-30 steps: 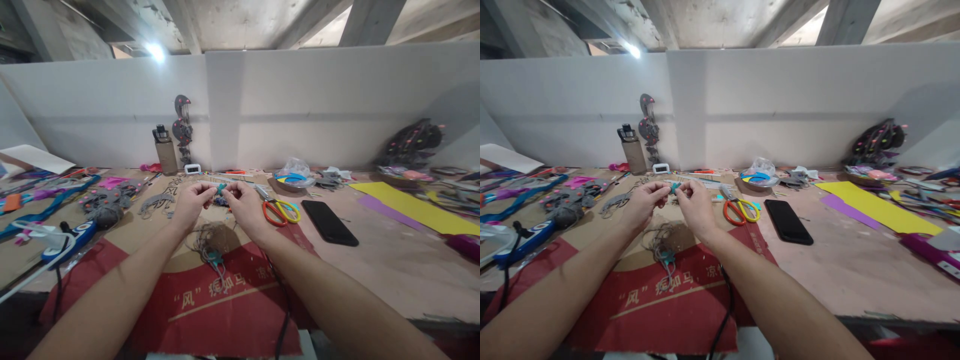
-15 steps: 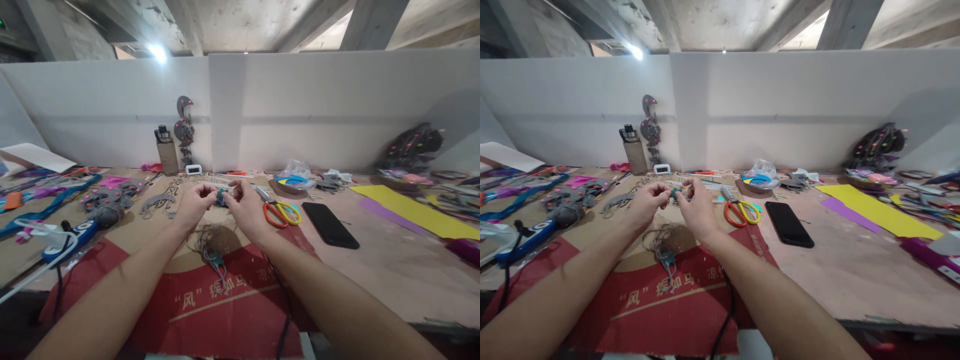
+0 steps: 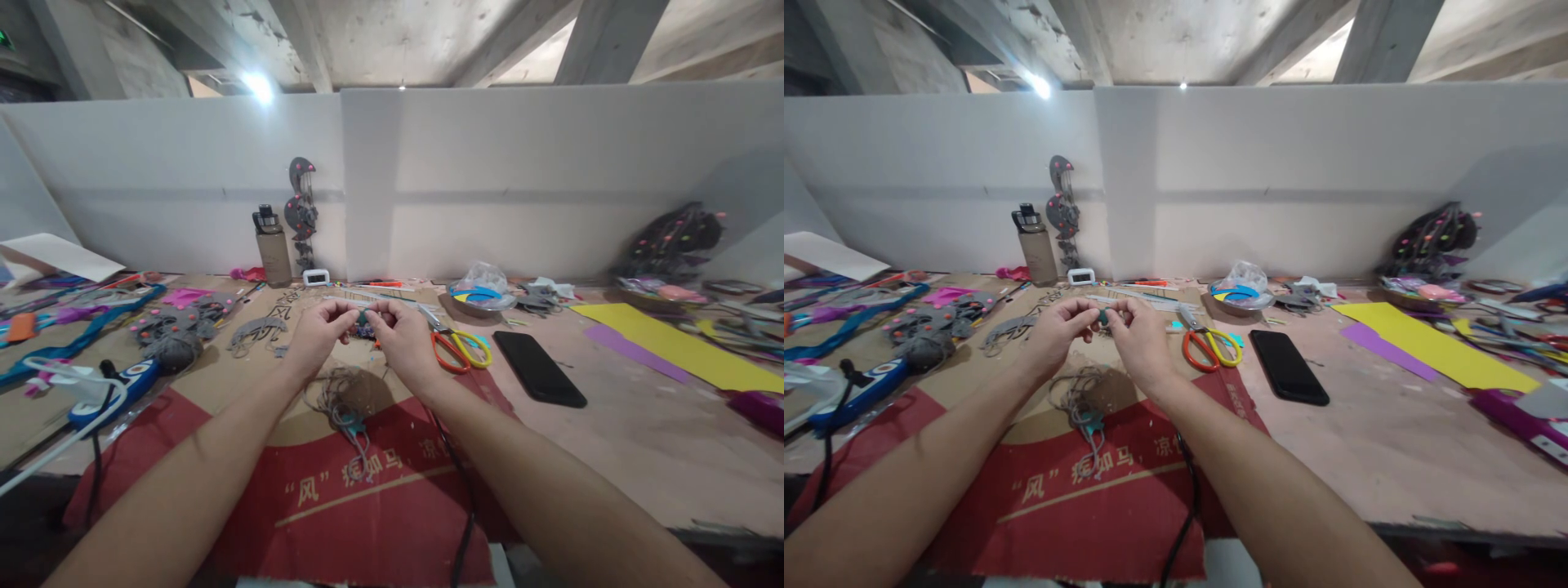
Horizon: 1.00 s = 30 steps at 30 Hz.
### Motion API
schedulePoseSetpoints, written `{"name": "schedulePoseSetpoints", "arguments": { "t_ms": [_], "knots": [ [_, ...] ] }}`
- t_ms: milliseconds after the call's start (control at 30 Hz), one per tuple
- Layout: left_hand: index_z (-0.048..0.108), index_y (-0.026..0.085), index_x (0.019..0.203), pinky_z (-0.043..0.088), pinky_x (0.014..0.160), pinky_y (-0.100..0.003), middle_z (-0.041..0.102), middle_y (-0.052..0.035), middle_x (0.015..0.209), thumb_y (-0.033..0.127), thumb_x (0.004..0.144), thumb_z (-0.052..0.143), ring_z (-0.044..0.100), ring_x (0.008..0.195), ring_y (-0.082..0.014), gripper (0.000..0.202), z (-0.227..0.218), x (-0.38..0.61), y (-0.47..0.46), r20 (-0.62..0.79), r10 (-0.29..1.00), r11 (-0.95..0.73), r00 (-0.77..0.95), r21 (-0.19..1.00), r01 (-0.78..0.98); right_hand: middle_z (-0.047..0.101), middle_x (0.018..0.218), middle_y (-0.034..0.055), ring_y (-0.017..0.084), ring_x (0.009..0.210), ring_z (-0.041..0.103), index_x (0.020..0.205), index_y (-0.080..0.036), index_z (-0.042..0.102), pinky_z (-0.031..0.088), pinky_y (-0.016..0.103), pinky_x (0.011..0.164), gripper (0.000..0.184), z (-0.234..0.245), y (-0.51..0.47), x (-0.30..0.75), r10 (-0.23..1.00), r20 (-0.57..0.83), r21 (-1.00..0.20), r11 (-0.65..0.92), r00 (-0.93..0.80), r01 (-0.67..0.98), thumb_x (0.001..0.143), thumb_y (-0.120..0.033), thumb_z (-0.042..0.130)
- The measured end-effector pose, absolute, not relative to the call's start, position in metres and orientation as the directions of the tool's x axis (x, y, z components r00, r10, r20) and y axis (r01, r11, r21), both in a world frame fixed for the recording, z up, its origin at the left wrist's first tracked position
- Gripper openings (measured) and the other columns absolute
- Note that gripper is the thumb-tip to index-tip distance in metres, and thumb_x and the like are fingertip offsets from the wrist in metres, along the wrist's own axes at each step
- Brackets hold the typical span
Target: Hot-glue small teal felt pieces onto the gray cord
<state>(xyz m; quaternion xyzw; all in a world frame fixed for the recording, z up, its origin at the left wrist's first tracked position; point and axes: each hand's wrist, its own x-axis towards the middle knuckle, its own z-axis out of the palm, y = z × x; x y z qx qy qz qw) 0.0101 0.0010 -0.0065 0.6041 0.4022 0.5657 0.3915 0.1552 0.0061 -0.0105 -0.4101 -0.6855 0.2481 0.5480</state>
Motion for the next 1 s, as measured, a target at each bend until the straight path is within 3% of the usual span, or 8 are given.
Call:
{"name": "schedulePoseSetpoints", "arguments": {
  "t_ms": [133, 433, 667, 833, 1000],
  "knots": [
    [0.067, 0.015, 0.088, 0.04, 0.049, -0.021, 0.062, -0.003, 0.076, 0.038, 0.071, 0.064, 0.055, 0.063, -0.011, 0.029, -0.006, 0.0093, 0.0022, 0.304, 0.95, -0.298, 0.074, 0.951, -0.088, 0.048, 0.06, -0.0032, 0.01, 0.054, 0.039, 0.076, -0.016, 0.061, 0.032, 0.023, 0.052, 0.021, -0.0097, 0.009, 0.1571, 0.86, 0.51, -0.836, 0.505, -0.037, 0.214, 0.078, -0.036, 0.053],
    [0.069, 0.015, 0.081, 0.036, 0.042, -0.019, 0.061, -0.0027, 0.066, 0.035, 0.064, 0.071, 0.053, 0.057, -0.0104, 0.026, -0.0084, 0.016, -0.0001, 0.292, 0.956, -0.292, -0.019, 0.956, -0.037, 0.052, 0.061, -0.0022, 0.011, 0.054, 0.042, 0.08, -0.016, 0.061, 0.035, 0.023, 0.051, 0.023, -0.0117, 0.0043, 0.1522, 0.888, 0.455, -0.871, 0.46, -0.071, 0.171, 0.078, -0.037, 0.052],
    [0.065, 0.015, 0.076, 0.029, 0.039, -0.018, 0.057, -0.0007, 0.059, 0.034, 0.066, 0.07, 0.049, 0.051, -0.0085, 0.022, -0.0042, 0.012, -0.001, 0.298, 0.952, -0.299, -0.076, 0.954, 0.0, 0.045, 0.064, -0.0044, 0.012, 0.058, 0.045, 0.097, -0.019, 0.05, 0.037, 0.024, 0.055, 0.026, -0.015, 0.0057, 0.1512, 0.84, 0.534, -0.815, 0.543, -0.101, 0.202, 0.077, -0.035, 0.054],
    [0.064, 0.016, 0.077, 0.028, 0.041, -0.019, 0.054, 0.0024, 0.053, 0.034, 0.069, 0.066, 0.043, 0.044, -0.0066, 0.02, -0.0042, 0.0108, -0.0017, 0.33, 0.941, -0.32, -0.078, 0.94, 0.121, 0.044, 0.063, -0.0046, 0.012, 0.058, 0.043, 0.093, -0.019, 0.053, 0.035, 0.024, 0.056, 0.02, -0.0124, 0.0046, 0.1531, 0.825, 0.553, -0.787, 0.562, -0.113, 0.254, 0.078, -0.032, 0.053],
    [0.064, 0.016, 0.075, 0.035, 0.044, -0.02, 0.056, 0.002, 0.056, 0.029, 0.07, 0.063, 0.047, 0.046, -0.0074, 0.014, -0.0008, 0.013, -0.0057, 0.409, 0.908, -0.371, -0.088, 0.884, 0.283, 0.046, 0.063, -0.0033, 0.011, 0.057, 0.042, 0.089, -0.018, 0.059, 0.034, 0.024, 0.054, 0.019, -0.0099, 0.0023, 0.1546, 0.831, 0.545, -0.793, 0.553, -0.108, 0.256, 0.078, -0.033, 0.053]
  ]
}}
